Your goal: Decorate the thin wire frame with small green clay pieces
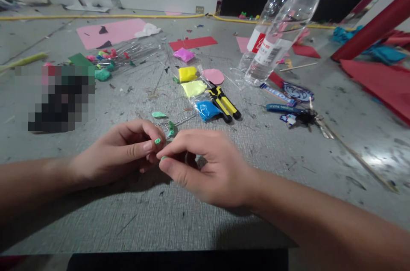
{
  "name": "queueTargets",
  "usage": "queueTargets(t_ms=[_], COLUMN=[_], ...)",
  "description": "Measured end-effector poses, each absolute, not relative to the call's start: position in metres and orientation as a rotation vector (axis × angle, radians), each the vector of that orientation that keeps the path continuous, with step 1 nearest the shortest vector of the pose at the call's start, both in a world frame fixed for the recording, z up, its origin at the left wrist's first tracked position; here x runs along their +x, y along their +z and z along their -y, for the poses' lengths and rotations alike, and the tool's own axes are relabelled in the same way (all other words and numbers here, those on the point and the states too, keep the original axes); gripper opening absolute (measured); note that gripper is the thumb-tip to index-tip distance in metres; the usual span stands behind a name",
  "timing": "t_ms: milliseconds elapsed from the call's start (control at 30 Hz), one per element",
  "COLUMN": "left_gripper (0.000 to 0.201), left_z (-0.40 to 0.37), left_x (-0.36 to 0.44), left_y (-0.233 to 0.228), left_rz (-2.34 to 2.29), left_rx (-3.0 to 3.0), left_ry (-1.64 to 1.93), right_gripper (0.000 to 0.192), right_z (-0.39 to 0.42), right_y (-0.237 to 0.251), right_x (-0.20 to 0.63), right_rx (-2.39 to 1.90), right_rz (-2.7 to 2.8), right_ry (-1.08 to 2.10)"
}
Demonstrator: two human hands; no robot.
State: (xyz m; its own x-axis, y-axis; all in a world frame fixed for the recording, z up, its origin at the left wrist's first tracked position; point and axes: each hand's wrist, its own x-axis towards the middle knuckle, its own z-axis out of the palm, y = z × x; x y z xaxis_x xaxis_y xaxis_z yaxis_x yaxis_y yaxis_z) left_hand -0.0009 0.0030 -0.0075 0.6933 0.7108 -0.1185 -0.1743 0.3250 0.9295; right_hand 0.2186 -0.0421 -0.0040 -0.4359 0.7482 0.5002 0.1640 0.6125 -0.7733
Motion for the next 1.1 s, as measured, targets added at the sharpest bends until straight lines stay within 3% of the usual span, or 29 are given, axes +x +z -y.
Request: queueTargets(t_ms=[1100], left_gripper=[0.012], left_z=[-0.0091], left_x=[-0.0048], left_y=[-0.0038], left_rz=[-0.558], left_rx=[1.142], left_ry=[0.497], right_gripper=[0.007], right_z=[0.0407], right_y=[-0.0048], right_x=[0.2181], right_rx=[-0.648], right_rz=[1.925], right_ry=[0.992])
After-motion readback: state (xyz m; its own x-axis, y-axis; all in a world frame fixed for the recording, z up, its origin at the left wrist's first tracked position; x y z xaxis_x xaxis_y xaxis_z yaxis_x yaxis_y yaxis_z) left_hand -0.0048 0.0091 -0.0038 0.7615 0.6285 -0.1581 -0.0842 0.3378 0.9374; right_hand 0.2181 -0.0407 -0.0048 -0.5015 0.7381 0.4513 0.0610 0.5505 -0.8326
